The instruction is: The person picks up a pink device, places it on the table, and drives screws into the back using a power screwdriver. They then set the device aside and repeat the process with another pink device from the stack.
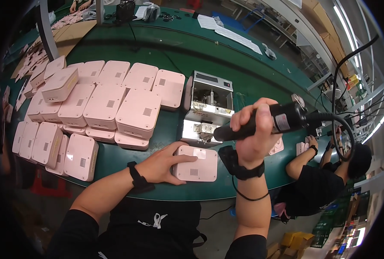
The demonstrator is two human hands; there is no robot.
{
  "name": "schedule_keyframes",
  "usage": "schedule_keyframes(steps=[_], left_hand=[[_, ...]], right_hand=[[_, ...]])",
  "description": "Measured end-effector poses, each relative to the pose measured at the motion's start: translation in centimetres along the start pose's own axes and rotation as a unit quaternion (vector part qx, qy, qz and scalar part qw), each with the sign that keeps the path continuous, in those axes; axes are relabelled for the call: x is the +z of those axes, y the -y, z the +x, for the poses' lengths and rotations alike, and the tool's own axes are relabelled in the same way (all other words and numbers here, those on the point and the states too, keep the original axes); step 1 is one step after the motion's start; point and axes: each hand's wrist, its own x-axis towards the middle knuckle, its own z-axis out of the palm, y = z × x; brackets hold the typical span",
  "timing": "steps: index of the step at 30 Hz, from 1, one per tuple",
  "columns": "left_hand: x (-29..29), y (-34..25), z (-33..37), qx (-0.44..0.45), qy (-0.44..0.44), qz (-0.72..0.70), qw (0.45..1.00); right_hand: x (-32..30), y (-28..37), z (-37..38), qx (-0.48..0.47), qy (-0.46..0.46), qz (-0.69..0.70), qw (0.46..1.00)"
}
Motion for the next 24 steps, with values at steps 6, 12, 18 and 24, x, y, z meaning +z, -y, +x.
schedule_keyframes(steps=[6, 12, 18, 24], left_hand=[[-0.1, -0.8, -0.3, 0.022, -0.01, 0.033, 0.999], [0.0, -0.1, -0.1, 0.005, -0.019, 0.027, 0.999], [0.3, 0.4, -0.1, 0.004, -0.003, -0.001, 1.0], [0.3, 0.5, -0.1, 0.014, -0.009, -0.026, 1.0]], right_hand=[[0.0, 0.4, -1.9, 0.007, 0.029, 0.049, 0.998], [1.1, 1.8, -4.3, 0.001, 0.142, 0.106, 0.984], [2.0, -0.7, -4.6, 0.048, 0.127, 0.082, 0.987], [2.5, -2.2, -4.1, 0.076, 0.15, 0.066, 0.984]])
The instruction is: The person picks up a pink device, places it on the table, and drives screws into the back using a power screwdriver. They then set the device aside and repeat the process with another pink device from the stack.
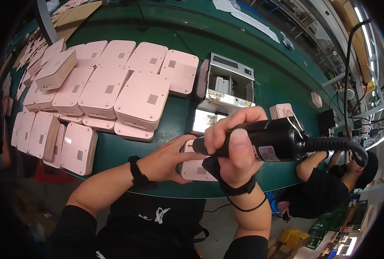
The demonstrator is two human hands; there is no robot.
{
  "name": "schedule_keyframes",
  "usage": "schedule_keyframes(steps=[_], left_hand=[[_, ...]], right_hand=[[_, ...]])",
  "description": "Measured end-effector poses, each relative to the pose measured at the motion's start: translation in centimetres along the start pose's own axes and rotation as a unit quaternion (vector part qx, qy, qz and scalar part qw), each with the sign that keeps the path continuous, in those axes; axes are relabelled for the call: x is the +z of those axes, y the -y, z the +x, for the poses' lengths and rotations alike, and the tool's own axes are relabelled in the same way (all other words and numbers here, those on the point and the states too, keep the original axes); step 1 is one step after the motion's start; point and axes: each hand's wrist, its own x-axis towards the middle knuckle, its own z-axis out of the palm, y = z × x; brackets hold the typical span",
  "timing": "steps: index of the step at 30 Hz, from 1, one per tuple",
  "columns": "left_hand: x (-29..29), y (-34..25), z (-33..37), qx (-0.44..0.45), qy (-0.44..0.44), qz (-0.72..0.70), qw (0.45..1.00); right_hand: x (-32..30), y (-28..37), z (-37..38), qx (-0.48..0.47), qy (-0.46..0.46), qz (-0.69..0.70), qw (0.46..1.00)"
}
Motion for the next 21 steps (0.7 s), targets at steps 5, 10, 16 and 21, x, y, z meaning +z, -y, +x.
schedule_keyframes(steps=[5, 10, 16, 21], left_hand=[[-0.26, -0.28, 0.1, -0.001, -0.005, 0.008, 1.0], [-0.13, -0.25, -0.04, 0.001, -0.004, 0.024, 1.0], [0.27, -0.31, -0.07, 0.02, -0.015, 0.03, 0.999], [0.05, -0.47, -0.11, 0.019, -0.011, 0.046, 0.999]], right_hand=[[-0.42, -0.27, 0.34, 0.011, 0.001, 0.016, 1.0], [0.31, -0.04, 0.07, 0.029, 0.023, 0.021, 0.999], [-0.37, 0.05, -0.1, 0.034, 0.059, 0.04, 0.997], [-0.24, -0.1, 0.05, 0.032, 0.012, 0.044, 0.998]])
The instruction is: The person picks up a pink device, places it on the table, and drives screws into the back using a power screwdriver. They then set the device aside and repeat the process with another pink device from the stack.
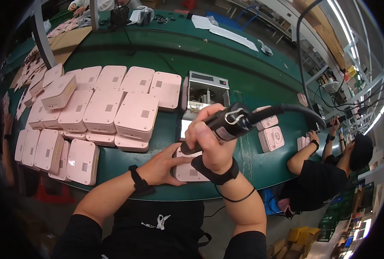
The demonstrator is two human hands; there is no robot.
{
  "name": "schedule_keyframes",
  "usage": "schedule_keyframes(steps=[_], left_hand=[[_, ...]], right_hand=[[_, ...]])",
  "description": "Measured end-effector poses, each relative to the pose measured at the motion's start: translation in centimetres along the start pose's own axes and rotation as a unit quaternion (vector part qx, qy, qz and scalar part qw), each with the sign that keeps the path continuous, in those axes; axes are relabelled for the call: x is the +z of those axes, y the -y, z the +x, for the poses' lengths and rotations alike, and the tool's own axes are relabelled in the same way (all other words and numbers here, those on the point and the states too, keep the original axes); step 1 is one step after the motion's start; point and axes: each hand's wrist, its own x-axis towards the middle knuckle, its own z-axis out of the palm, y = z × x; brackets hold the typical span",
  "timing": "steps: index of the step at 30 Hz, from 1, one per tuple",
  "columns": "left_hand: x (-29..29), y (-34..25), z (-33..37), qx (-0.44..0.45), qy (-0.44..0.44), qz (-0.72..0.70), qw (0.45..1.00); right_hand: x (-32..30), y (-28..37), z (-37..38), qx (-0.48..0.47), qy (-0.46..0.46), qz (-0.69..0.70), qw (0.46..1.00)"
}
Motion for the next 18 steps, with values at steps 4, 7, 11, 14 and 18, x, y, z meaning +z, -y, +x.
schedule_keyframes(steps=[4, 7, 11, 14, 18], left_hand=[[0.0, -0.2, 0.2, 0.0, 0.004, -0.007, 1.0], [-0.5, -0.2, 0.0, -0.018, 0.004, -0.013, 1.0], [-1.4, -0.2, 0.3, -0.021, 0.012, -0.023, 0.999], [-1.4, -0.2, 0.1, -0.028, 0.007, -0.011, 1.0], [-1.4, -0.3, 0.2, -0.021, 0.012, 0.005, 1.0]], right_hand=[[-0.3, 0.2, 0.6, 0.009, 0.009, -0.029, 1.0], [0.2, 1.7, 0.8, -0.041, -0.019, 0.013, 0.999], [-0.6, 4.6, 1.8, -0.095, -0.096, -0.061, 0.989], [-1.6, 4.2, 2.9, -0.085, -0.143, -0.12, 0.979], [-3.0, 2.7, 3.5, -0.084, -0.156, -0.11, 0.978]])
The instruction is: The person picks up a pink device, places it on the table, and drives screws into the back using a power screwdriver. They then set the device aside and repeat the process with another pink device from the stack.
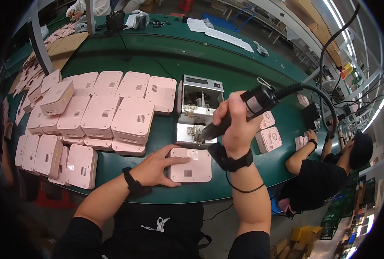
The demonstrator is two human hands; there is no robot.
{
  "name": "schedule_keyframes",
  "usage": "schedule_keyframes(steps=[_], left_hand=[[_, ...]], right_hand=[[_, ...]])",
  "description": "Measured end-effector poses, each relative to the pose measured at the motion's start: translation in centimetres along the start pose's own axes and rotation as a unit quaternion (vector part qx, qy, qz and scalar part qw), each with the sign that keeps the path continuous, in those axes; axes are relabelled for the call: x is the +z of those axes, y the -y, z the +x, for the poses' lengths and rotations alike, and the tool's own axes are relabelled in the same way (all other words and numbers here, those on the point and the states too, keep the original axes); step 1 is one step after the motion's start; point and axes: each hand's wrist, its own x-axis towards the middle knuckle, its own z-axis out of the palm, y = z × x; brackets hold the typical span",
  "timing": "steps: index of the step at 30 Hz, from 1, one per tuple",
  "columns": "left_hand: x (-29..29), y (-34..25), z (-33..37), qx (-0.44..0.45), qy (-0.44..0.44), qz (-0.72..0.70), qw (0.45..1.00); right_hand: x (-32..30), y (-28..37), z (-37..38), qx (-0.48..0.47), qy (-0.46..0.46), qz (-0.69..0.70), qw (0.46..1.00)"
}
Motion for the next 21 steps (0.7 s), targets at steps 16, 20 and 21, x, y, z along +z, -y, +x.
schedule_keyframes(steps=[16, 20, 21], left_hand=[[-0.2, -0.3, 0.1, -0.036, 0.011, -0.007, 0.999], [0.1, -0.3, 0.1, -0.04, 0.007, 0.003, 0.999], [0.1, -0.4, 0.1, -0.042, 0.008, 0.002, 0.999]], right_hand=[[-5.9, 4.5, -7.9, 0.006, 0.001, 0.046, 0.999], [-6.5, 4.6, -8.7, 0.006, 0.006, 0.025, 1.0], [-6.6, 4.5, -8.8, 0.008, 0.006, 0.025, 1.0]])
